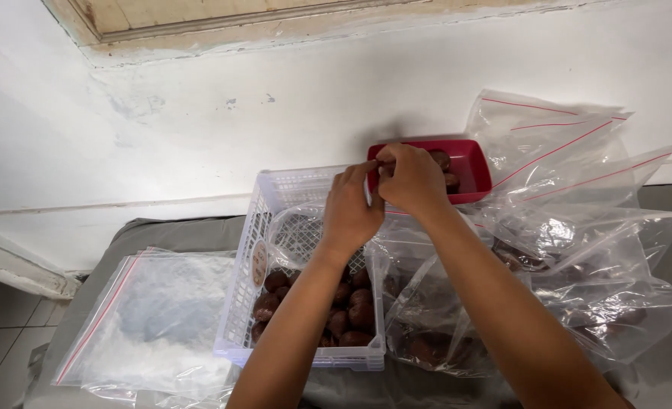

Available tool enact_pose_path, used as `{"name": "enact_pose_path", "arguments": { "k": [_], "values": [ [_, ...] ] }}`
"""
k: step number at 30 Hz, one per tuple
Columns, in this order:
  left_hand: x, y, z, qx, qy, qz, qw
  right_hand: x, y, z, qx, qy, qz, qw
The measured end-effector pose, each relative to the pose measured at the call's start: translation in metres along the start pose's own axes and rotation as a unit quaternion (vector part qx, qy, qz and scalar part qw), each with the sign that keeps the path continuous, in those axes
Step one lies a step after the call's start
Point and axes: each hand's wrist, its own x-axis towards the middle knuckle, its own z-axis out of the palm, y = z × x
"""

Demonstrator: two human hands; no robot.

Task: Picking salak fruits from a basket and a container and placing them into plastic zip-lock bags.

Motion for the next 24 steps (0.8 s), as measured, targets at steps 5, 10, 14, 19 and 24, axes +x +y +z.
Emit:
{"name": "enact_pose_path", "arguments": {
  "k": [5,10,14,19,24],
  "values": [
    [0.014,-0.029,0.065,0.131,-0.118,-0.059,0.983,-0.005,0.022,-0.010,-0.102,-0.101,0.060,0.988],
    [0.014,-0.052,0.089,0.223,-0.178,-0.086,0.955,0.009,0.037,0.006,-0.082,-0.160,0.110,0.978],
    [0.008,-0.045,0.080,0.211,-0.183,-0.086,0.956,0.017,0.035,0.007,-0.100,-0.187,0.147,0.966],
    [0.006,-0.033,0.066,0.182,-0.173,-0.076,0.965,0.018,0.018,0.001,-0.138,-0.193,0.160,0.958],
    [0.006,-0.041,0.067,0.128,-0.167,-0.077,0.975,0.030,0.026,0.022,-0.223,-0.197,0.165,0.940]
  ]
}}
